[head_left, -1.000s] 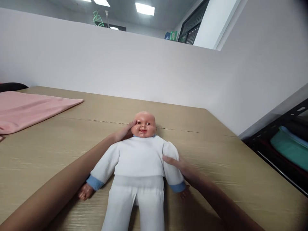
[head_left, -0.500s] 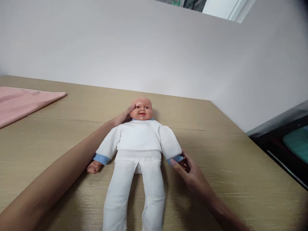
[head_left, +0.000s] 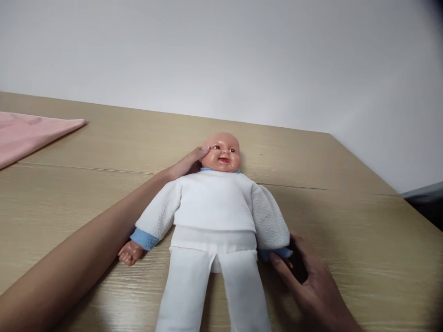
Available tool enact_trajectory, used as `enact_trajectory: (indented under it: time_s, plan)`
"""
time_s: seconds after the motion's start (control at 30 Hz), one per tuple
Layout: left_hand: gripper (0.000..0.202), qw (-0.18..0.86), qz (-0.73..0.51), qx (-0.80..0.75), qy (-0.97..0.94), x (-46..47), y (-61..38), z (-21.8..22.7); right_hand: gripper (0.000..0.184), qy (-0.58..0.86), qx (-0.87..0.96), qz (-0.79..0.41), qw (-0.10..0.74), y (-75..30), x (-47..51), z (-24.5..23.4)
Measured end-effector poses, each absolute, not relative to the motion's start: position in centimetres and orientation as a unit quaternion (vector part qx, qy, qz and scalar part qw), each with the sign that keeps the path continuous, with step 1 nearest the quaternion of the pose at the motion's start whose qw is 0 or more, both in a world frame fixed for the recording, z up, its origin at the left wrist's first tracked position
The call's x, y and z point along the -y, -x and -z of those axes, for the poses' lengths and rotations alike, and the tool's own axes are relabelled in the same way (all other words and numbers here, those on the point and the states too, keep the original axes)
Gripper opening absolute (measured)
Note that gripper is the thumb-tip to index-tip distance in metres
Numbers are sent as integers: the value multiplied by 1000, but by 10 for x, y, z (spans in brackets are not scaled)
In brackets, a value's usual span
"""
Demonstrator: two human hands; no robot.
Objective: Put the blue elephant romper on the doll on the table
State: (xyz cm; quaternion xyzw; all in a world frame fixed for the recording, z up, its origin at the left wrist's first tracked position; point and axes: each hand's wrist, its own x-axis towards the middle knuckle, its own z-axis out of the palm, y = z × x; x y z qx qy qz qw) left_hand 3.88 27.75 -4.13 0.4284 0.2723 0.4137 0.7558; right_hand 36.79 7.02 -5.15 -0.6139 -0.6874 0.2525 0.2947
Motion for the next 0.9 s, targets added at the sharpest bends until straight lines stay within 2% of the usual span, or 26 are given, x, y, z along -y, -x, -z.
enact_trajectory:
  time_s: [0.17, 0.9]
  plan:
    - [53, 761, -405, -253, -438, -277, -41, 41, 32, 622, 692, -228, 285, -370, -70, 53]
    - [68, 774, -369, -269, -438, -279, -42, 43, 30, 601, 711, -234, 280, -366, -72, 47]
